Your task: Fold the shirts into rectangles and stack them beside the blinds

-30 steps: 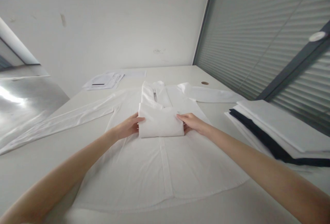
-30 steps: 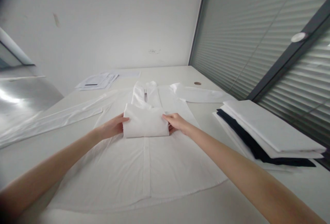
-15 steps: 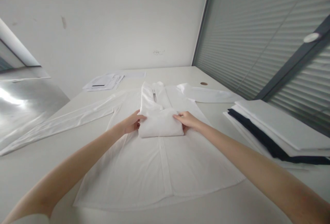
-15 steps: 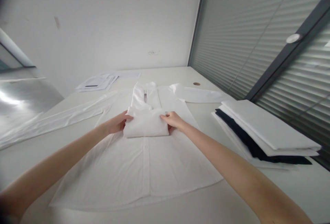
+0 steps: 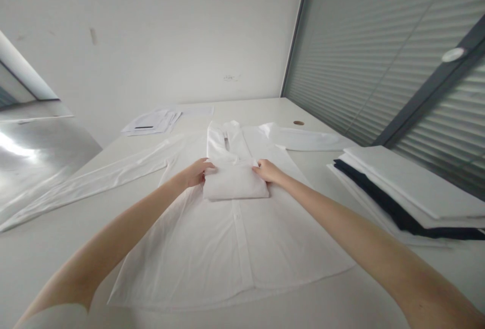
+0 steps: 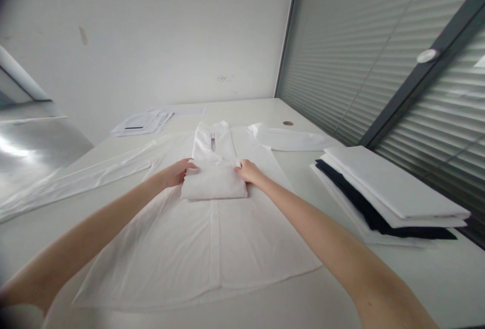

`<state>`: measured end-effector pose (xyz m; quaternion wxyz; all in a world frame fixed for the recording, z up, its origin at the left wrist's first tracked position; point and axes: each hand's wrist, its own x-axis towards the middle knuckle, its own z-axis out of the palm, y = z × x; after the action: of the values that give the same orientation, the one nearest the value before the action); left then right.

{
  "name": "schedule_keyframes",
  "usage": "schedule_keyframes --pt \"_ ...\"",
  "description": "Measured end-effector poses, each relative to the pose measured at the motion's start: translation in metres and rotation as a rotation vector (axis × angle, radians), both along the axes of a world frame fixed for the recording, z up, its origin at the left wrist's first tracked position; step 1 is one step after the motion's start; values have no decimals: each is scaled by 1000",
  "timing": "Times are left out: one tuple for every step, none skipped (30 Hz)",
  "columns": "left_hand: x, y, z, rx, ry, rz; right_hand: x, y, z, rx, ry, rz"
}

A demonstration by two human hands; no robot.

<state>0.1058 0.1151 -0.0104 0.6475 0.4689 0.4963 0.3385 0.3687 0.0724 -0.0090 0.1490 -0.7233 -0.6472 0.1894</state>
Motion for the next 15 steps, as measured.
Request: schedule_keyframes --pt "0 4 0 -3 12 22 -1 -1 1 11 -21 0" --pt "0 7 0 -7 22 41 -3 -3 2 29 -53 -3" --pt "1 10 0 -10 28 52 -4 -4 3 52 -94 -8" --pt "1 11 -1 -7 30 53 -6 -4 3 77 -139 -13" --pt "2 12 -1 -2 30 46 -8 -4 4 100 -179 -17" --pt "3 13 -2 8 27 37 -10 -3 4 123 -204 -18" --pt "3 12 -2 22 23 27 -11 -1 3 145 -207 -13" --pt "3 12 -3 40 16 17 -11 1 2 165 -187 -6" --pt "2 11 -4 57 9 7 -11 4 0 188 -155 6" --pt "1 10 -5 70 3 -3 -10 8 -3 208 -121 18" --pt "0 10 -6 76 -1 -13 -8 11 -7 225 -93 29" --pt "-1 11 -7 75 -2 -24 -6 13 -10 234 -71 37" --pt "-3 12 -7 69 1 -36 -4 15 -14 238 -57 41" --pt "-4 14 -7 59 5 -49 -3 16 -17 241 -48 44" --pt "-5 17 -7 50 12 -61 -1 18 -20 246 -42 45"
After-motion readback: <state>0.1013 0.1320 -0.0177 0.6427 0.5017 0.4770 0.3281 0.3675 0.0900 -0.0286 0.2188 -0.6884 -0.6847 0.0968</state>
